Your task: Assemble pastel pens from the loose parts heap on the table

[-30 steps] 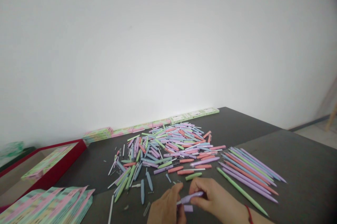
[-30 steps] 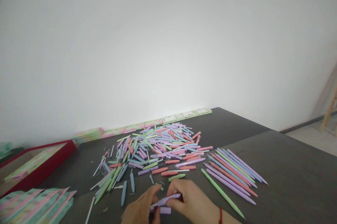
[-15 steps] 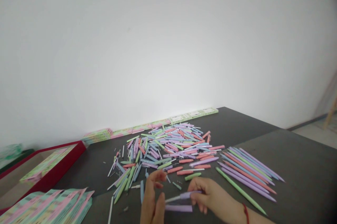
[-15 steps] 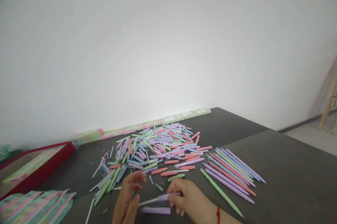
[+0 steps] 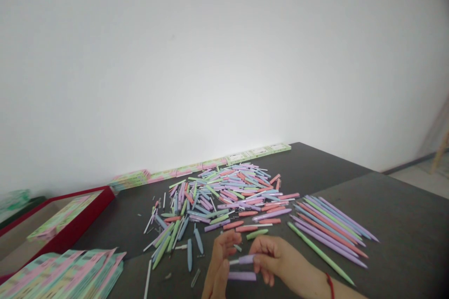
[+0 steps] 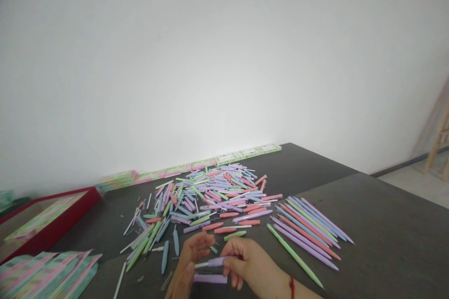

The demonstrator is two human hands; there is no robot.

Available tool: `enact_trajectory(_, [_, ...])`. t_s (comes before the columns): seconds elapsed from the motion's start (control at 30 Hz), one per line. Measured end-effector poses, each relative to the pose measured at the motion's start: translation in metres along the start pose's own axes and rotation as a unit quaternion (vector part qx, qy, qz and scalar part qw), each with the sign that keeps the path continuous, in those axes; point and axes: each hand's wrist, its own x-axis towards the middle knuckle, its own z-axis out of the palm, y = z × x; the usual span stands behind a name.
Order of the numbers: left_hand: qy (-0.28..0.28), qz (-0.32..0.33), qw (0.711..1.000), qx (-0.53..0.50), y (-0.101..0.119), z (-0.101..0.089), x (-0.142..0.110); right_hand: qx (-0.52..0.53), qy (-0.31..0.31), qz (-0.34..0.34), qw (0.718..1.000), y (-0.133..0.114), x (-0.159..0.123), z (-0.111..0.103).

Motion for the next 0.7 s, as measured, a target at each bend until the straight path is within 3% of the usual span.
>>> enact_trajectory(0.1, [0.023,0.022,0.999,0.03,0.002,-0.009,0.0,-0.018,0.01,-0.009,1.0,-0.005,-0.001,-0.003])
enact_trajectory(0.2, [0.054,0.048,0.985,0.158,0.007,-0.02,-0.002,-0.032,0.027,-0.015,0.999,-0.01,0.0,-0.015])
enact_trajectory(0.33, [-0.073,0.08,0.932,0.347,0.007,-0.019,-0.002,-0.021,0.04,-0.01,0.999,-0.013,0.005,-0.035])
enact_trajectory(0.47, [-0.148,0.05,0.896,0.416,0.002,-0.013,0.0,0.02,0.054,0.003,0.998,-0.014,0.008,-0.047])
enact_trajectory(0.53, [-0.168,0.045,0.905,0.389,0.002,-0.015,0.003,0.038,0.054,0.006,0.998,-0.015,0.009,-0.049])
enact_trajectory(0.6, [-0.168,0.01,0.942,0.292,0.002,-0.021,0.007,0.048,0.05,0.008,0.998,-0.017,0.008,-0.049])
enact_trajectory(0.67, [-0.145,-0.092,0.977,0.124,0.004,-0.027,0.012,0.051,0.043,0.002,0.998,-0.021,0.007,-0.048])
enact_trajectory(0.7, [-0.13,-0.153,0.979,0.033,0.005,-0.029,0.014,0.048,0.038,-0.002,0.998,-0.024,0.006,-0.048])
